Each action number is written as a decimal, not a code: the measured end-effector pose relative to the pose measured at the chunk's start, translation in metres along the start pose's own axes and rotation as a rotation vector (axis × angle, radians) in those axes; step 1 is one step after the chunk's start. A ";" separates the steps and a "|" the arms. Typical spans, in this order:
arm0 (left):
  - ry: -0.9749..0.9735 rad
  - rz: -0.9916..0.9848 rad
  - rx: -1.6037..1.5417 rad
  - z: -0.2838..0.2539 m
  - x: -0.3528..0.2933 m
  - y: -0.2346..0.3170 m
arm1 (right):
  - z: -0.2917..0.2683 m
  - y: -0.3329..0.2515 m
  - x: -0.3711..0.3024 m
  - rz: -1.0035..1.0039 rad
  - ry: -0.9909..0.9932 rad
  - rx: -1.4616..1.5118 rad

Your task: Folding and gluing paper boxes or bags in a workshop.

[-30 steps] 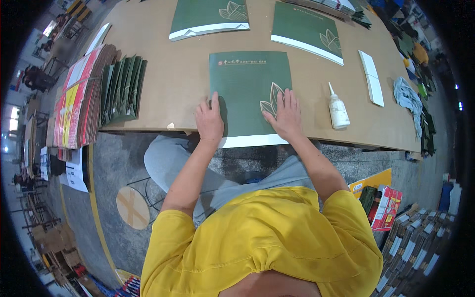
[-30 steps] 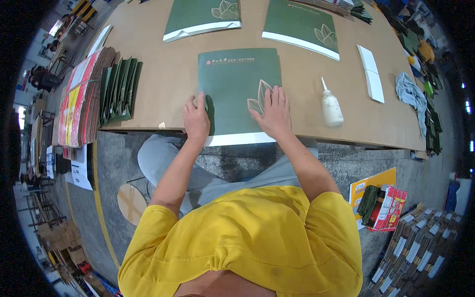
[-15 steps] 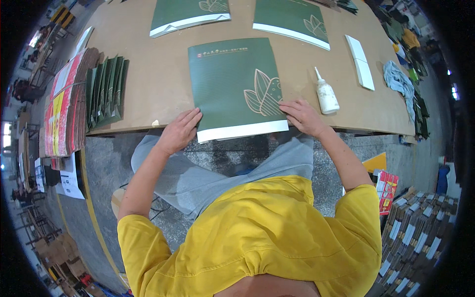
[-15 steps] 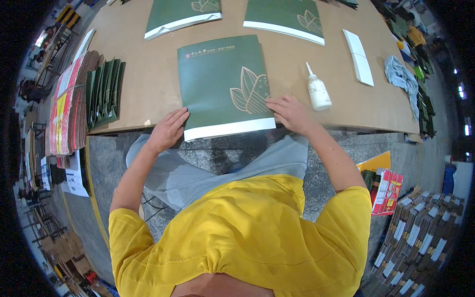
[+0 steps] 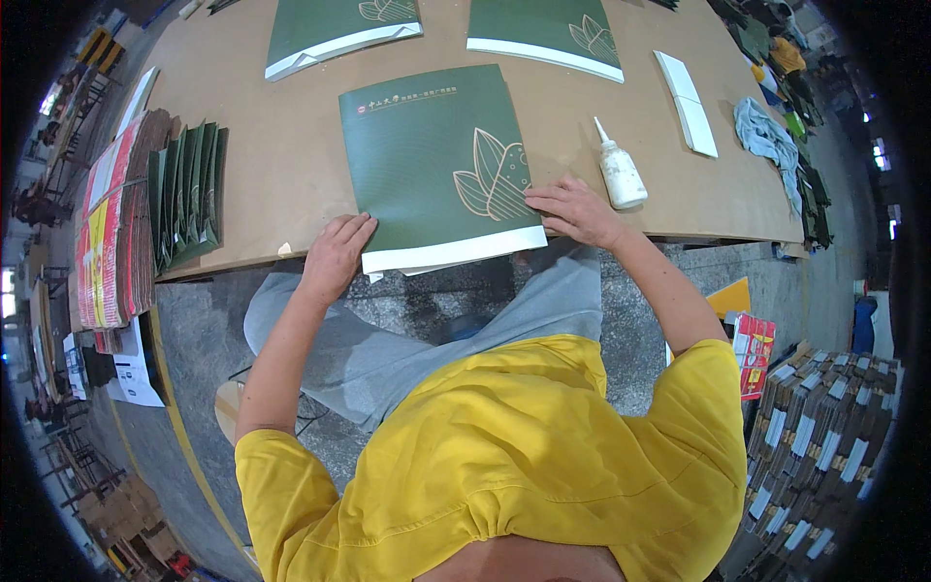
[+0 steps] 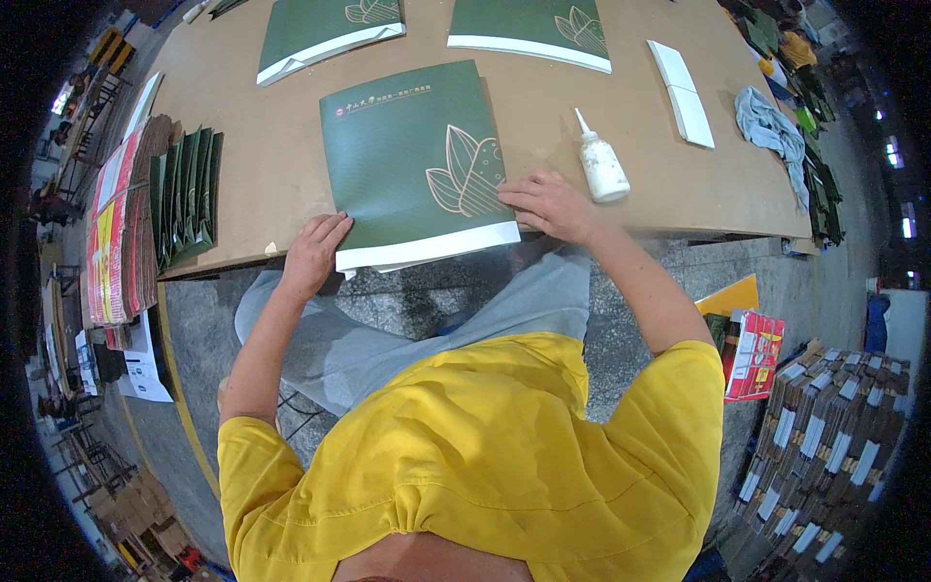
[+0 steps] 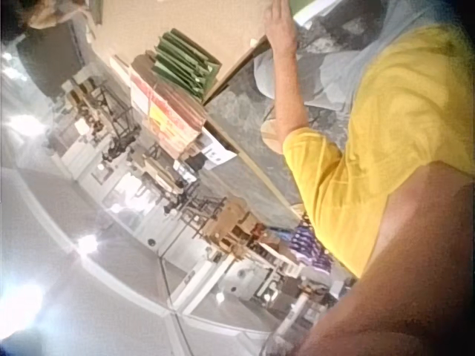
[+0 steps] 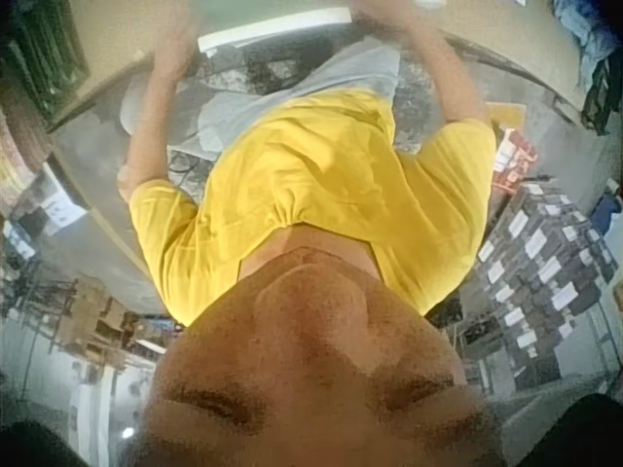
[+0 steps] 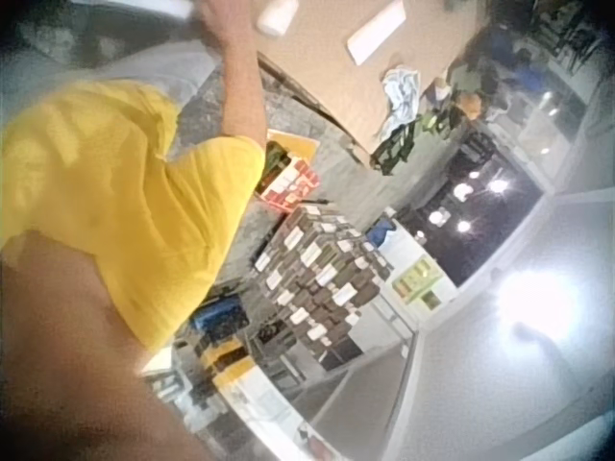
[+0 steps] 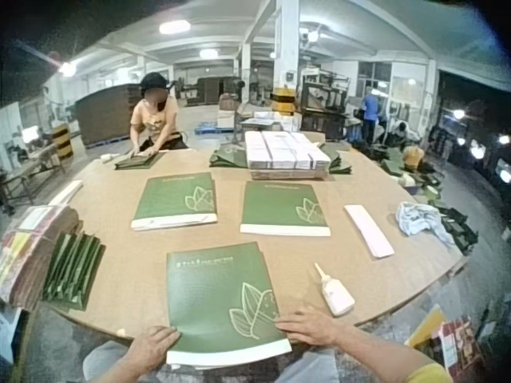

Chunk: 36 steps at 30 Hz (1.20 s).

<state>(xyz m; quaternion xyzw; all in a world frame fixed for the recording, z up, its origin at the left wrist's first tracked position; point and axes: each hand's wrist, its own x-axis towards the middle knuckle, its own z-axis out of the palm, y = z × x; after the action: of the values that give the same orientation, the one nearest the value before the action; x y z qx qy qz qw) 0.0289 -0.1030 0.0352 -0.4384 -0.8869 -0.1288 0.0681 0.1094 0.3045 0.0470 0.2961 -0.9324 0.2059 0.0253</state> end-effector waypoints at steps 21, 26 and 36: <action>0.018 -0.043 0.008 0.003 0.002 0.004 | 0.010 -0.024 0.003 -0.066 0.140 -0.216; -0.030 -0.042 0.046 -0.003 0.003 0.008 | 0.021 -0.022 0.003 -0.048 0.142 -0.150; -0.002 0.003 0.223 0.003 -0.006 0.019 | 0.020 -0.030 -0.007 -0.104 0.250 -0.254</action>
<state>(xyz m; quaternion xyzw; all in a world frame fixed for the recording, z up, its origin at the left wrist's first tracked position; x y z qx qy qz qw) 0.0477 -0.0960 0.0340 -0.4296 -0.8951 -0.0289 0.1161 0.1334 0.2779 0.0388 0.3102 -0.9240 0.1199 0.1889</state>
